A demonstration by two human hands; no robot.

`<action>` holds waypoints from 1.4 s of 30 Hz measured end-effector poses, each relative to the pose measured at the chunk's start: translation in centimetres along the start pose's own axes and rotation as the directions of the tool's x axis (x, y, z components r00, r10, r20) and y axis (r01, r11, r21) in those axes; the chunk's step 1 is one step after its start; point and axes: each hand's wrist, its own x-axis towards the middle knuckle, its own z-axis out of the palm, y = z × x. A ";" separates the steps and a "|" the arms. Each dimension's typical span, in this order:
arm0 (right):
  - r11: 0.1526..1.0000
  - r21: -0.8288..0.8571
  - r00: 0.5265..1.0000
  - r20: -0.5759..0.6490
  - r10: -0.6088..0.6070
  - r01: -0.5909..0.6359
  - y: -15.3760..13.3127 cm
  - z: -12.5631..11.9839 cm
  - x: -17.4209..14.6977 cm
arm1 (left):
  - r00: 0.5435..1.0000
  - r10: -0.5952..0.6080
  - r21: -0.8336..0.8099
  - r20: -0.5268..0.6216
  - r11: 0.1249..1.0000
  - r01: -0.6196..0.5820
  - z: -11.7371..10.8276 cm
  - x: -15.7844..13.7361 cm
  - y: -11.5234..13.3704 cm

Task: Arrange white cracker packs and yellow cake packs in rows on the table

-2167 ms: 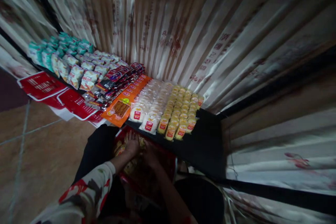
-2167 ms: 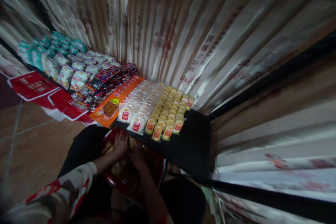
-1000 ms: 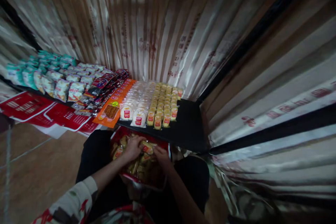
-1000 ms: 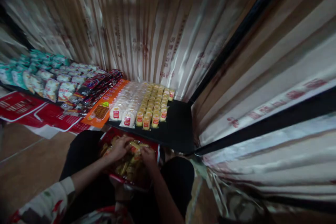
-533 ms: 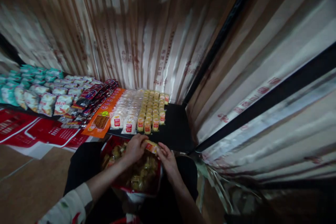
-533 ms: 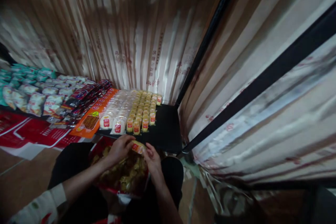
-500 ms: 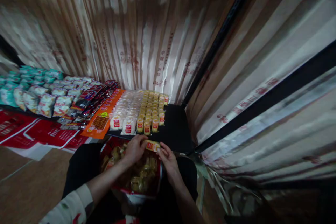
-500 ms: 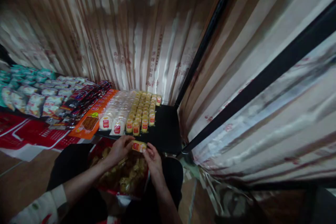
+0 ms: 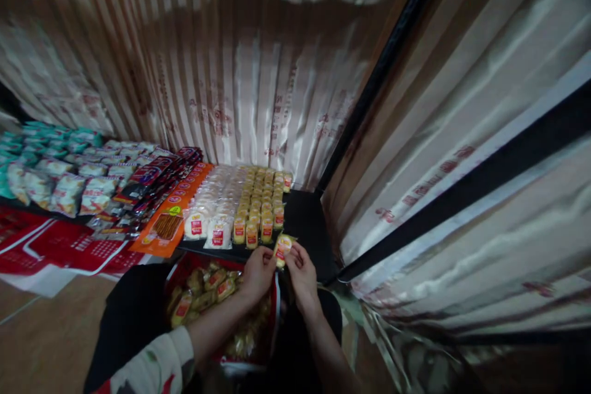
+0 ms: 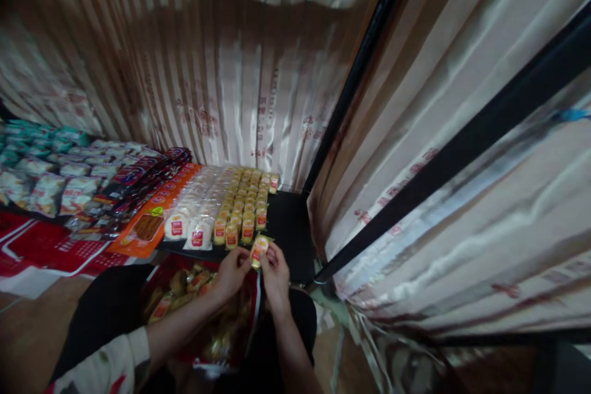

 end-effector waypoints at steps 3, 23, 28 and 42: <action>0.999 -0.024 1.000 0.001 -0.025 0.025 0.2 0.0 1.8 | 0.999 0.037 0.073 -0.012 0.997 -0.036 0.5 0.6 0.0; 0.876 -0.424 0.973 0.072 -0.218 0.228 3.3 1.6 8.6 | 0.988 0.126 0.209 0.086 0.968 -0.142 2.0 3.0 -0.2; 0.856 -0.451 0.967 0.082 -0.243 0.253 3.3 1.9 8.0 | 0.987 0.142 0.199 0.075 0.968 -0.155 1.9 3.4 -0.9; 0.750 -0.604 0.955 0.069 -0.288 0.270 3.6 2.3 7.4 | 0.987 0.152 0.191 0.054 0.969 -0.160 1.8 3.7 -1.5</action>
